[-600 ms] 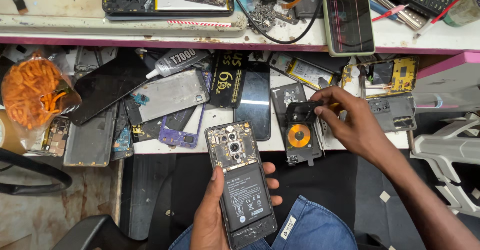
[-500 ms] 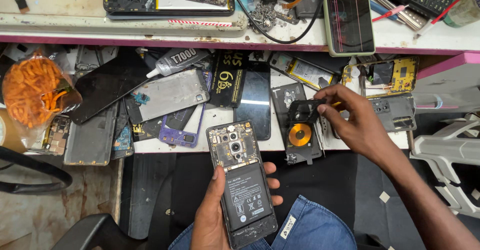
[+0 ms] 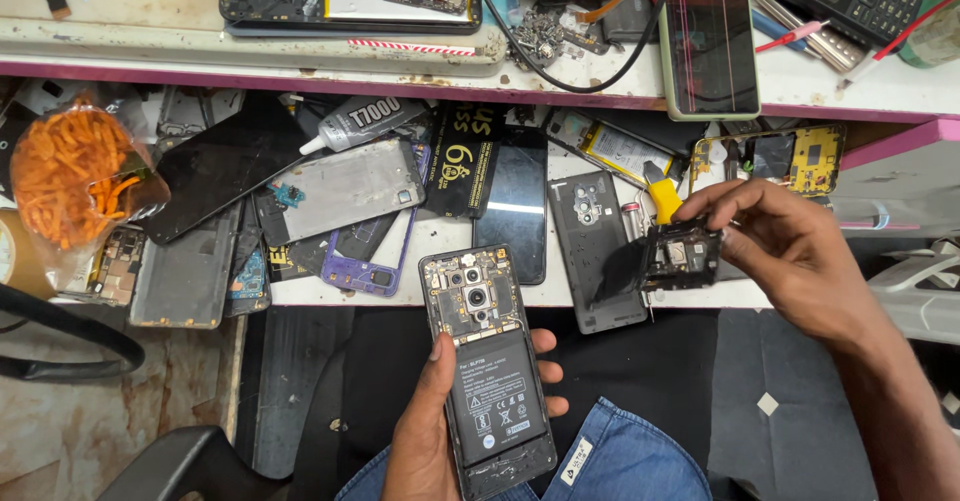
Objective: The person disassembles a smartphone by removing screws and prying open the back cover. They then remove the battery and continue to unscrew internal components, including the camera module, using a screwdriver.
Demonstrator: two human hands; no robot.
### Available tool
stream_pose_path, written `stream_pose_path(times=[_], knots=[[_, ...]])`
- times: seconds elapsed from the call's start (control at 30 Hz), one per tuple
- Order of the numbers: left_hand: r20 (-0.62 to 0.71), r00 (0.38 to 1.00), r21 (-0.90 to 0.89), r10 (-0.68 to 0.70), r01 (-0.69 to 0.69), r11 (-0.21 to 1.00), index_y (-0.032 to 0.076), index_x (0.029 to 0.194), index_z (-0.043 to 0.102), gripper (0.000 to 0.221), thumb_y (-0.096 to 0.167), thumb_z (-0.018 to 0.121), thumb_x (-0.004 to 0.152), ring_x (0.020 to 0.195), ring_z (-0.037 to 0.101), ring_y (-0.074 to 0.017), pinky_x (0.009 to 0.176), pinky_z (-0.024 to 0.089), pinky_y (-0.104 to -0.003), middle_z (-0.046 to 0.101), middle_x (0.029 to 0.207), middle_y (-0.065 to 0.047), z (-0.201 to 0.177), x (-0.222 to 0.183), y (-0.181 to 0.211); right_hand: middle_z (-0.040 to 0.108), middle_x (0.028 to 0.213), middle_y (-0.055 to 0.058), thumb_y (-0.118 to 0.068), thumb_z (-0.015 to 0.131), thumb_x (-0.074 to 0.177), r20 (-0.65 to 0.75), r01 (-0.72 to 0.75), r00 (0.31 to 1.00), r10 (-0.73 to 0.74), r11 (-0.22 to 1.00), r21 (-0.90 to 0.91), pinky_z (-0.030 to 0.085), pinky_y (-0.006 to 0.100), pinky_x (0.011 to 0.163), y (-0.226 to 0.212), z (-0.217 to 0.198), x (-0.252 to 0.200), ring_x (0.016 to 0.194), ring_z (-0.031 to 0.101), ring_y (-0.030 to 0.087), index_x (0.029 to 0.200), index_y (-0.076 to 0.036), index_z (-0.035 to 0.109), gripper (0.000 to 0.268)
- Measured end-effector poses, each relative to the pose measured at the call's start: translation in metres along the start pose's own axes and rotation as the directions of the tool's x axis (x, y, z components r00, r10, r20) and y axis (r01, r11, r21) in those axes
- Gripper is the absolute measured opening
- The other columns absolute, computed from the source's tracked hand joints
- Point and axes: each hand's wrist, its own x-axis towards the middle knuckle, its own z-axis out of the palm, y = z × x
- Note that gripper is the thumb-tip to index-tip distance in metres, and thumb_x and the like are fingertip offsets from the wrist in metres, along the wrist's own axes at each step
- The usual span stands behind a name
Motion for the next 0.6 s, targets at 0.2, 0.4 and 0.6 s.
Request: stream_pose_path(times=[0.2,0.4,0.6], knots=[[0.023,1.0,-0.064,0.003,-0.002,0.998,-0.001,0.146,0.039,0.068,0.05,0.036,0.101,0.104,0.071,-0.0328,0.082,0.067,-0.046,0.064,0.123,-0.03,-0.003,0.0,-0.002,0.067,0.126,0.016,0.011,0.057,0.094,-0.065,-0.017,0.998,0.024,0.995,0.099,0.056,0.033,0.099,0.014,-0.004,-0.001,0.12,0.066,0.02,0.101,-0.003,0.059,0.016],[-0.041,0.999,-0.006,-0.004,0.003,1.0,0.003,0.15,0.041,0.07,0.05,0.034,0.099,0.103,0.072,-0.0322,0.079,0.067,-0.045,0.065,0.12,-0.029,-0.002,0.0,-0.001,0.067,0.127,0.019,0.01,0.057,0.098,-0.115,-0.012,0.993,0.041,0.97,0.242,0.061,0.032,0.09,0.026,-0.008,-0.001,0.11,0.069,0.019,0.101,-0.001,0.06,0.011],[-0.009,1.0,-0.028,0.005,-0.005,1.0,0.0,0.146,0.038,0.067,0.049,0.034,0.1,0.104,0.071,-0.0327,0.081,0.067,-0.046,0.064,0.122,-0.03,-0.002,0.001,-0.001,0.067,0.131,0.023,0.008,0.057,0.104,-0.131,0.012,0.991,0.038,0.932,0.363,0.061,0.03,0.086,0.028,-0.014,-0.005,0.103,0.069,0.018,0.103,0.0,0.059,0.009]])
